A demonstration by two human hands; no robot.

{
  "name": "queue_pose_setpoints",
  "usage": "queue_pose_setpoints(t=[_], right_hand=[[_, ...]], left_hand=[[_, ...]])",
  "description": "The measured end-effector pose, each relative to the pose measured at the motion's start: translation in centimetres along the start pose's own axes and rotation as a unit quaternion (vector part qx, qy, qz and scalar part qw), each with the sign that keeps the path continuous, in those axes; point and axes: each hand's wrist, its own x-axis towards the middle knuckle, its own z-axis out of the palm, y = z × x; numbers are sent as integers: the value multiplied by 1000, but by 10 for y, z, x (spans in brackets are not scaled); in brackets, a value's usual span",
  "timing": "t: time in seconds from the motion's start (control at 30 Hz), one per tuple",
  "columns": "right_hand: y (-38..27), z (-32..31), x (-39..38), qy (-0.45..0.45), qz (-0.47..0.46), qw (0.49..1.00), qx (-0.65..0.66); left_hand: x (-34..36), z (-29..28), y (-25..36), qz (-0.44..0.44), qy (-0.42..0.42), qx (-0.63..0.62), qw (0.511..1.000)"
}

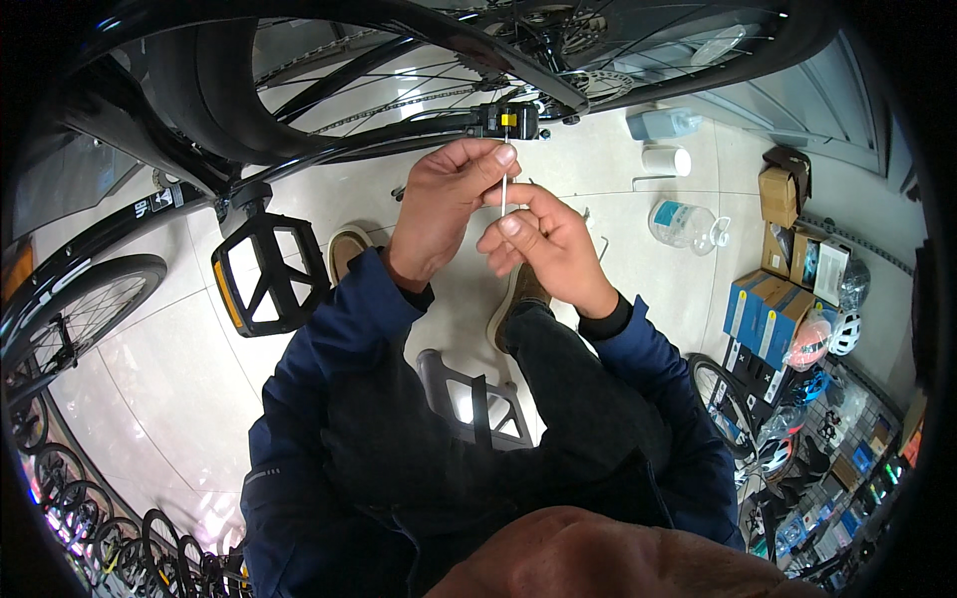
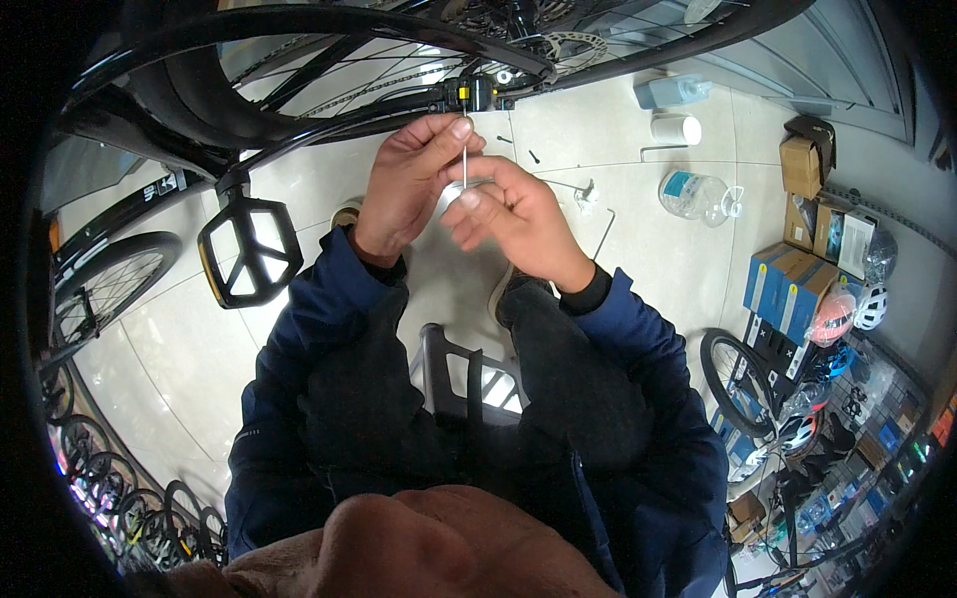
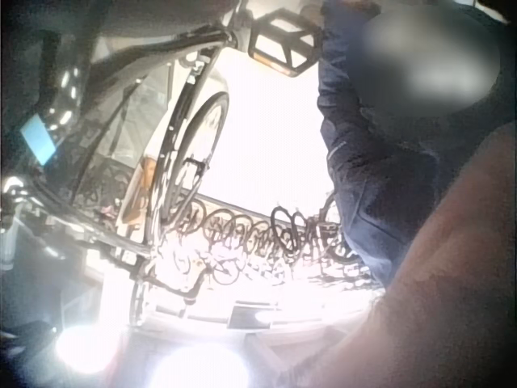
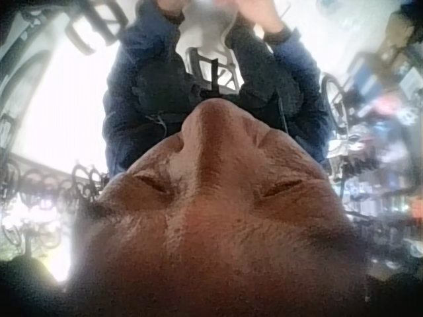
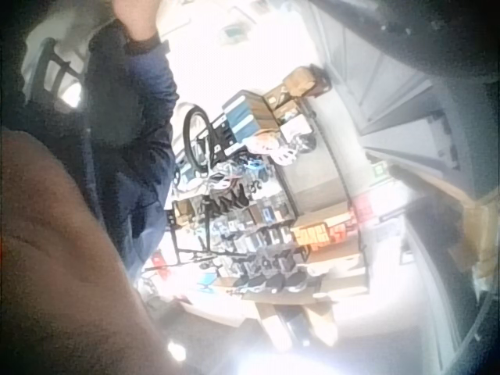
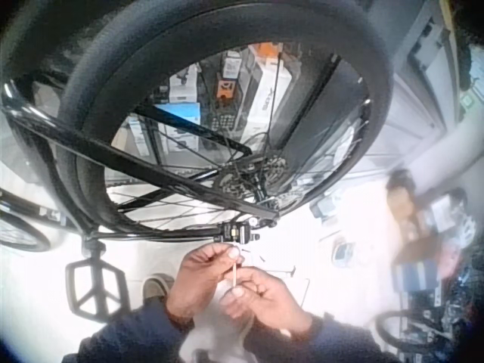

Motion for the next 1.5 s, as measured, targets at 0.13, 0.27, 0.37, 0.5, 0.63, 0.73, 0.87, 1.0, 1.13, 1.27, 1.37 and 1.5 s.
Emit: queue_pose_setpoints(t=[0.13, 0.27, 0.37, 0.5, 0.63, 0.73, 0.87, 1.0, 1.13, 1.27, 1.37, 1.5], right_hand=[[12, -9, 14, -202, 44, 880, 429], [19, -3, 15, 11, -115, 990, -81], [8, -5, 11, 130, -253, 863, -418], [-5, 0, 11, 121, -250, 837, -472], [-14, 3, 15, 127, -253, 804, -523], [-17, 6, 12, 126, -138, 871, -454], [-14, 5, 13, 78, -91, 946, -301], [-10, 2, 17, 44, -112, 978, -172], [-8, -10, 13, 5, -96, 976, -194], [19, -29, 7, -25, -110, 968, -223], [54, -66, 0, -28, -30, 984, -175], [98, -136, -5, 210, -5, 975, -67]], left_hand=[[-2, 2, 1, -11, -30, -38, 999], [-3, 2, 1, -21, 0, 30, 999], [-2, 3, -1, -3, -6, 23, 1000], [-5, 8, -3, 24, 22, 35, 999], [-4, 8, -3, 25, 32, 24, 999], [-3, 3, 0, -6, 1, 55, 998], [-4, 4, -3, 6, -1, 31, 999], [-6, 0, 0, -22, -20, 46, 998], [-7, -6, -1, -22, -57, 68, 996], [-9, -16, -17, -32, -60, 98, 993], [-8, -36, -32, -47, -4, 123, 991], [-6, -74, -46, -134, 119, 87, 980]])
